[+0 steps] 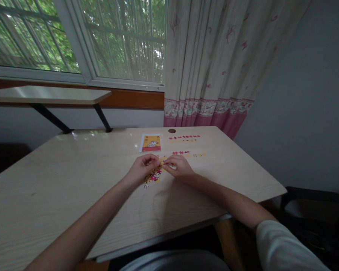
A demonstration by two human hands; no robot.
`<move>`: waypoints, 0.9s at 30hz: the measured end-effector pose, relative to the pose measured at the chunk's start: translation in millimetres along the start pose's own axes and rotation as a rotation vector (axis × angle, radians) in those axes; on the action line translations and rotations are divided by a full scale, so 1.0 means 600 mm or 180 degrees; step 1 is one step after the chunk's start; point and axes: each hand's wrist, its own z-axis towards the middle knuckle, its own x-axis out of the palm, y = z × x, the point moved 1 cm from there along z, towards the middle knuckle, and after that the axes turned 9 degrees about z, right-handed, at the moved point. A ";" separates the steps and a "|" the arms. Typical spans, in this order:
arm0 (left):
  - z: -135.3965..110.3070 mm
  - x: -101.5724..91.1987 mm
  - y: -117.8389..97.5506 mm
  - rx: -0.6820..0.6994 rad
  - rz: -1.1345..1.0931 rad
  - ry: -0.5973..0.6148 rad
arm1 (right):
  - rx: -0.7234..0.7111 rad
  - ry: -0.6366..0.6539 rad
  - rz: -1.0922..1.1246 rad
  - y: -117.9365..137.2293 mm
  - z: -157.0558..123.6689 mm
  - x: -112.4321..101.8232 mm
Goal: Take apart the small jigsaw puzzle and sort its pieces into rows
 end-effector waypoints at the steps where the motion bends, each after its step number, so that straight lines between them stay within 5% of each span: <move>1: 0.000 0.001 -0.001 0.0042 0.0039 0.0005 | 0.0003 -0.0041 0.0029 0.001 0.000 0.000; 13: -0.003 0.004 0.008 -0.0010 0.0265 0.0106 | 0.0375 -0.0211 0.0726 0.008 0.009 -0.012; 27: 0.001 -0.003 -0.002 -0.0090 0.0283 -0.0101 | -0.0329 -0.0352 -0.0146 -0.001 0.001 -0.016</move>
